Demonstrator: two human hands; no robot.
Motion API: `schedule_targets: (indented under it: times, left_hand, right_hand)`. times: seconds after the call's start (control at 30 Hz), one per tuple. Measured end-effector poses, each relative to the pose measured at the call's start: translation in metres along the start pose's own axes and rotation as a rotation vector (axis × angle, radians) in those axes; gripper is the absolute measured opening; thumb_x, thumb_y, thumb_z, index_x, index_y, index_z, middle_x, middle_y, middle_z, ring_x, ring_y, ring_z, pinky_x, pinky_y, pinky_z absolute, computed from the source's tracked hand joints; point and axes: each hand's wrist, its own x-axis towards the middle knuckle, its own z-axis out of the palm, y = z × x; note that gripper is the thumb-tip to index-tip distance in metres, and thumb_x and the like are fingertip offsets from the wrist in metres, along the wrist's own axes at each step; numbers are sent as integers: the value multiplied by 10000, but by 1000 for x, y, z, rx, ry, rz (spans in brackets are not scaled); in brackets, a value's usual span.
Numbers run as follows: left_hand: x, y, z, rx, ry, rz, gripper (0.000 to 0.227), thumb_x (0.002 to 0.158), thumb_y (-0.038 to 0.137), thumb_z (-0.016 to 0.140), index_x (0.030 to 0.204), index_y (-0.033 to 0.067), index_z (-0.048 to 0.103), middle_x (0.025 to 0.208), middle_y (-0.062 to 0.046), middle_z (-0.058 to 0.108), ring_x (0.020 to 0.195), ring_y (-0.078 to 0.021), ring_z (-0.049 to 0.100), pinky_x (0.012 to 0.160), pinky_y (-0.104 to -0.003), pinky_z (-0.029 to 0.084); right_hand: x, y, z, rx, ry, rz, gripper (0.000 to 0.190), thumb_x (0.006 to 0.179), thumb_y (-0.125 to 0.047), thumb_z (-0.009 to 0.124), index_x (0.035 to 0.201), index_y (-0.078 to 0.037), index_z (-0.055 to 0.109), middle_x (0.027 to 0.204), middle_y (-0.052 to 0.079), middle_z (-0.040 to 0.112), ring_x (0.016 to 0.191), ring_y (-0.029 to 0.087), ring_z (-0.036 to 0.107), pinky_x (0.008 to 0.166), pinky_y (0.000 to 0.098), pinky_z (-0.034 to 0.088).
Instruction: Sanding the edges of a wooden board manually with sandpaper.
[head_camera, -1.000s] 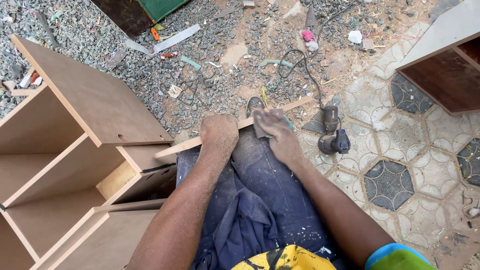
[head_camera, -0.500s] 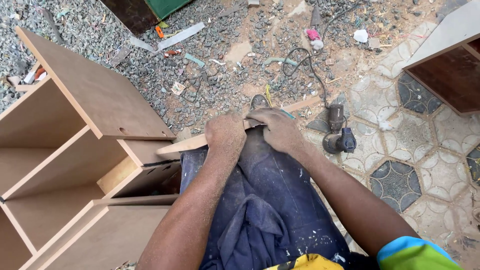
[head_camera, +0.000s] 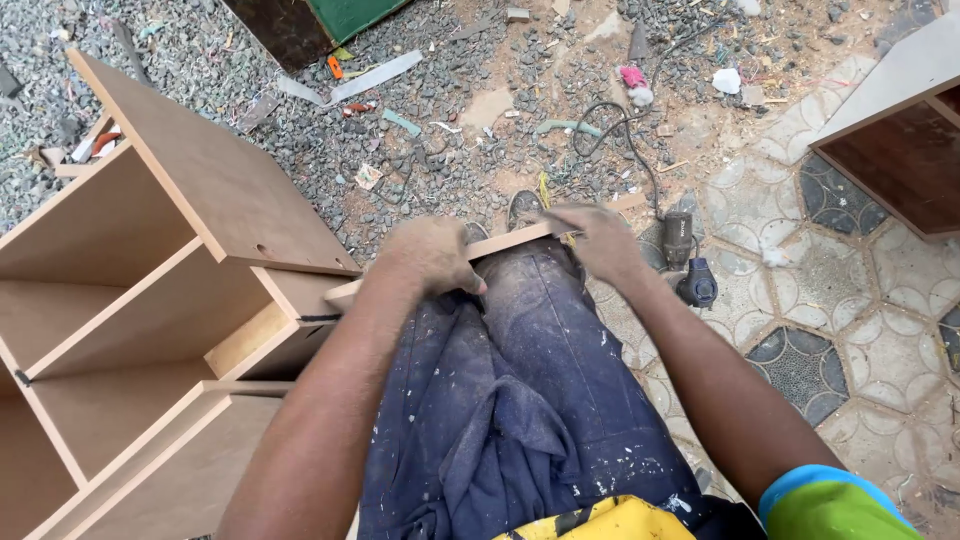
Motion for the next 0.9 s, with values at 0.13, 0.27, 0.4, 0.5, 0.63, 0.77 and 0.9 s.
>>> schedule_targets:
  times: [0.13,0.27,0.4,0.5,0.63,0.77,0.9]
  left_hand:
    - [-10,-30,18,-935,192,52,503,923,556,619,1213,155,706,1110,-102,773,1109,-279,695,982,-381,496]
    - [-7,-27,37,-1269,565,105,528,1041,550,539,1356,132,611,1045,-132,767,1044,-245,753,973,-384,542]
    - [-1,-46,41,-1135,576,99,497,1040,580,516,1207,146,693,1031,-106,766,1178,-324,679,1060,-493,471]
    - [5,-49,45,-1387,355,40,525,1023,556,559,1249,94,667,1005,-158,786,989,-233,771,902,-342,587]
    - [7,-29,14,-1318,381,-19,517,1032,532,535,1148,63,720,901,-151,790,900,-199,790,878,-324,596]
    - [25,-38,-2,-1143,479,-117,639,1037,654,395,1040,147,784,785,-42,788,983,-188,772,954,-383,542]
    - [28,-42,-2,-1252,455,-122,634,1039,631,404,1008,111,765,745,-46,778,762,-135,782,847,-265,553]
  right_hand:
    - [-5,-2,1,2,67,12,688,734,128,398,1351,-37,653,1363,205,649,1353,384,533,1181,502,367]
    - [18,-125,63,140,100,-339,627,752,91,497,1341,-57,650,1338,214,659,1322,416,549,1156,545,405]
    - [5,-104,31,252,79,-475,546,862,29,599,1404,-32,588,1437,232,593,1394,443,475,1163,572,371]
    - [-7,-40,26,227,147,239,468,983,-242,617,1429,-103,587,1462,199,565,1444,378,414,1235,492,295]
    - [5,-125,24,512,349,359,485,1074,-304,489,1552,-287,411,1605,144,412,1387,343,430,1168,490,327]
    - [14,-158,58,579,247,129,509,1048,-294,572,1543,-282,456,1594,92,457,1492,299,354,1198,465,356]
    - [47,-85,57,610,541,353,578,1111,-206,443,1637,-164,205,1680,255,141,1540,444,45,1263,579,82]
